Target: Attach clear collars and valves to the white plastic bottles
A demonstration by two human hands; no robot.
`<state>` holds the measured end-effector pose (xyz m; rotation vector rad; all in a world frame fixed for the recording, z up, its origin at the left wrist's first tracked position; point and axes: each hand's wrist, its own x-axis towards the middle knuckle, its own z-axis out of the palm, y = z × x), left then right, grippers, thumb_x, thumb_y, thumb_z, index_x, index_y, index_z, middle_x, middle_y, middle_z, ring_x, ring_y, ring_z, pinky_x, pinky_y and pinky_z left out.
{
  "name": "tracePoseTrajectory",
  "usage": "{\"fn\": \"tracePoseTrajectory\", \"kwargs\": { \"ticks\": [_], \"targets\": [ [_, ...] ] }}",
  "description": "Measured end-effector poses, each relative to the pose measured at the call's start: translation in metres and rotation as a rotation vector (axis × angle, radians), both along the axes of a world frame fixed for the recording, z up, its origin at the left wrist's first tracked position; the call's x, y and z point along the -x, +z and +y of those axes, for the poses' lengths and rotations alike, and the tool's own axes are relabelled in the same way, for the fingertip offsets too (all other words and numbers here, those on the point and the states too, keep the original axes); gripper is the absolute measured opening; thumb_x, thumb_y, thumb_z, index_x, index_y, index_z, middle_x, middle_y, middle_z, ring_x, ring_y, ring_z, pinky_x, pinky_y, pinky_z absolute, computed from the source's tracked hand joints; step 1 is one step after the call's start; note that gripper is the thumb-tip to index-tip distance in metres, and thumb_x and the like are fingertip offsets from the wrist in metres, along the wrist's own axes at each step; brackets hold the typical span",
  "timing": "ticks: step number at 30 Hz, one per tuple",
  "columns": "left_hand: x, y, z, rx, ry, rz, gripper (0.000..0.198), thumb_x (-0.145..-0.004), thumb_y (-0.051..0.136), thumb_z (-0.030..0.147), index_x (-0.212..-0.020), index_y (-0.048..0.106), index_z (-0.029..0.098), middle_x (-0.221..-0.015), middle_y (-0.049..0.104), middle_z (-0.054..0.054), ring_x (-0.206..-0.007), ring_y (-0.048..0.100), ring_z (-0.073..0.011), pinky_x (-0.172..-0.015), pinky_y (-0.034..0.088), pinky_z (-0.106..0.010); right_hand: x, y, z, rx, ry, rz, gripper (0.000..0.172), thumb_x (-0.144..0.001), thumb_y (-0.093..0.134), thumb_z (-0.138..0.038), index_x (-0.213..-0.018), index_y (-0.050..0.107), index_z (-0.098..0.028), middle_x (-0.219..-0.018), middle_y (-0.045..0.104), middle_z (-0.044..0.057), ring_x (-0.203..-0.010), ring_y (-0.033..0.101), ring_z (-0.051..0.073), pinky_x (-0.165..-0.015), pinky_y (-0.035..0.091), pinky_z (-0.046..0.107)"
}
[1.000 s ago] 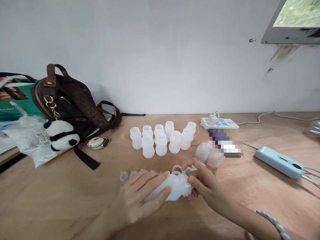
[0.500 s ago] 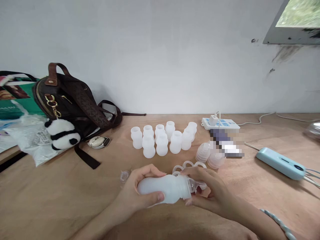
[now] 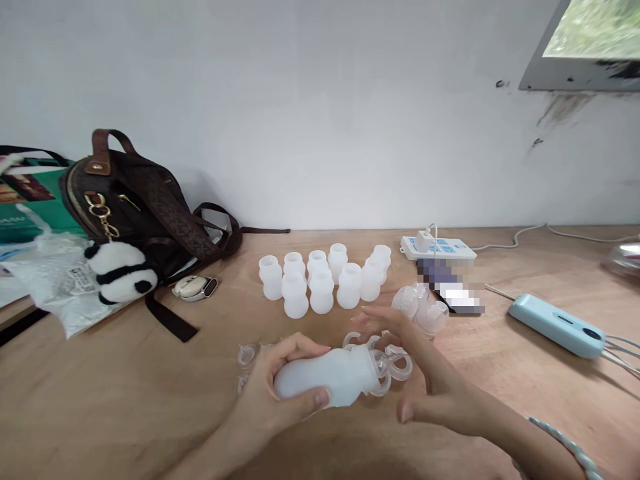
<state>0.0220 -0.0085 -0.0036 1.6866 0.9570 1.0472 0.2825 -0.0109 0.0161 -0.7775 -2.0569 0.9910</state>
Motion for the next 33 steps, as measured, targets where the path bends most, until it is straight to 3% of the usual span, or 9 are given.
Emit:
{"fn": "tracePoseTrajectory", "kwargs": {
  "ticks": [3, 6, 9, 13, 16, 23, 28, 31, 33],
  "targets": [
    [0.000, 0.004, 0.005, 0.214, -0.115, -0.121, 0.044, -0.076, 0.076, 0.056, -0.097, 0.066, 0.019, -0.088, 0.079, -0.005, -0.066, 0.072, -0.0174, -0.054, 0.053, -0.021, 0.000, 0.002, -0.001, -0.230, 0.034, -0.058, 0.063, -0.094, 0.064, -0.033, -0.146, 0.030, -0.030, -0.143, 0.041, 0.012, -0.128, 0.048, 0.025, -0.099, 0.049, 0.038],
    [0.000, 0.003, 0.002, 0.097, -0.082, -0.073, 0.046, -0.077, 0.074, 0.059, -0.098, 0.066, 0.019, -0.090, 0.079, -0.006, -0.068, 0.073, -0.0185, -0.053, 0.054, -0.022, 0.003, 0.000, -0.002, -0.364, -0.005, -0.088, 0.042, -0.094, 0.056, -0.012, -0.131, 0.044, -0.028, -0.127, 0.051, 0.009, -0.114, 0.055, 0.021, -0.084, 0.052, 0.030],
    [0.000, -0.001, -0.005, -0.353, 0.038, 0.153, 0.041, -0.083, 0.073, 0.052, -0.110, 0.065, 0.022, -0.102, 0.078, -0.007, -0.084, 0.075, -0.0218, -0.066, 0.060, -0.027, 0.007, -0.005, -0.002, -0.292, -0.073, -0.063, 0.033, -0.087, 0.068, -0.024, -0.115, 0.050, -0.025, -0.103, 0.058, 0.005, -0.087, 0.057, 0.018, -0.070, 0.049, 0.027],
    [0.003, -0.007, -0.006, -1.080, 0.031, 0.405, 0.031, -0.094, 0.065, 0.030, -0.120, 0.062, 0.014, -0.116, 0.075, -0.014, -0.105, 0.071, -0.0218, -0.088, 0.059, -0.032, 0.015, -0.012, -0.004, 0.060, -0.089, 0.044, 0.025, -0.083, 0.068, -0.035, -0.094, 0.049, -0.023, -0.078, 0.054, -0.002, -0.064, 0.046, 0.013, -0.056, 0.037, 0.024],
    [0.005, -0.008, -0.005, -1.304, 0.048, 0.507, 0.022, -0.096, 0.061, 0.022, -0.115, 0.066, 0.011, -0.121, 0.072, -0.016, -0.112, 0.067, -0.0237, -0.089, 0.059, -0.035, 0.021, -0.012, -0.007, 0.252, -0.079, 0.149, 0.026, -0.085, 0.064, -0.039, -0.083, 0.044, -0.022, -0.071, 0.049, -0.004, -0.060, 0.041, 0.011, -0.053, 0.031, 0.024],
    [0.003, -0.011, -0.016, -1.316, 0.133, 0.511, 0.019, -0.090, 0.062, 0.006, -0.105, 0.069, 0.016, -0.124, 0.071, -0.013, -0.108, 0.069, -0.0227, -0.087, 0.061, -0.036, 0.028, -0.013, -0.009, 0.593, -0.027, 0.297, 0.046, -0.084, 0.066, -0.059, -0.079, 0.039, -0.023, -0.063, 0.048, -0.008, -0.042, 0.038, 0.004, -0.037, 0.027, 0.015],
    [0.005, -0.017, -0.012, -1.333, 0.084, 0.536, 0.020, -0.091, 0.063, 0.012, -0.110, 0.069, 0.013, -0.126, 0.070, -0.019, -0.111, 0.067, -0.0275, -0.085, 0.061, -0.040, 0.028, -0.016, -0.008, 0.706, -0.036, 0.213, 0.048, -0.083, 0.062, -0.065, -0.081, 0.040, -0.023, -0.055, 0.056, -0.006, -0.040, 0.044, 0.006, -0.036, 0.031, 0.015],
    [0.005, -0.016, -0.003, -1.336, 0.071, 0.513, 0.020, -0.095, 0.060, 0.018, -0.114, 0.067, 0.013, -0.124, 0.071, -0.017, -0.111, 0.067, -0.0248, -0.086, 0.059, -0.037, 0.020, -0.007, -0.003, 0.570, -0.039, 0.094, 0.043, -0.090, 0.054, -0.064, -0.086, 0.044, -0.022, -0.058, 0.057, -0.005, -0.044, 0.049, 0.009, -0.039, 0.036, 0.018],
    [0.004, -0.015, 0.002, -1.273, 0.116, 0.471, 0.020, -0.097, 0.059, 0.021, -0.115, 0.065, 0.014, -0.119, 0.073, -0.016, -0.109, 0.068, -0.0226, -0.087, 0.058, -0.035, 0.007, 0.002, 0.005, 0.247, -0.141, -0.027, 0.037, -0.095, 0.051, -0.057, -0.086, 0.049, -0.022, -0.060, 0.057, -0.003, -0.048, 0.051, 0.010, -0.043, 0.037, 0.020]
  ]
}}
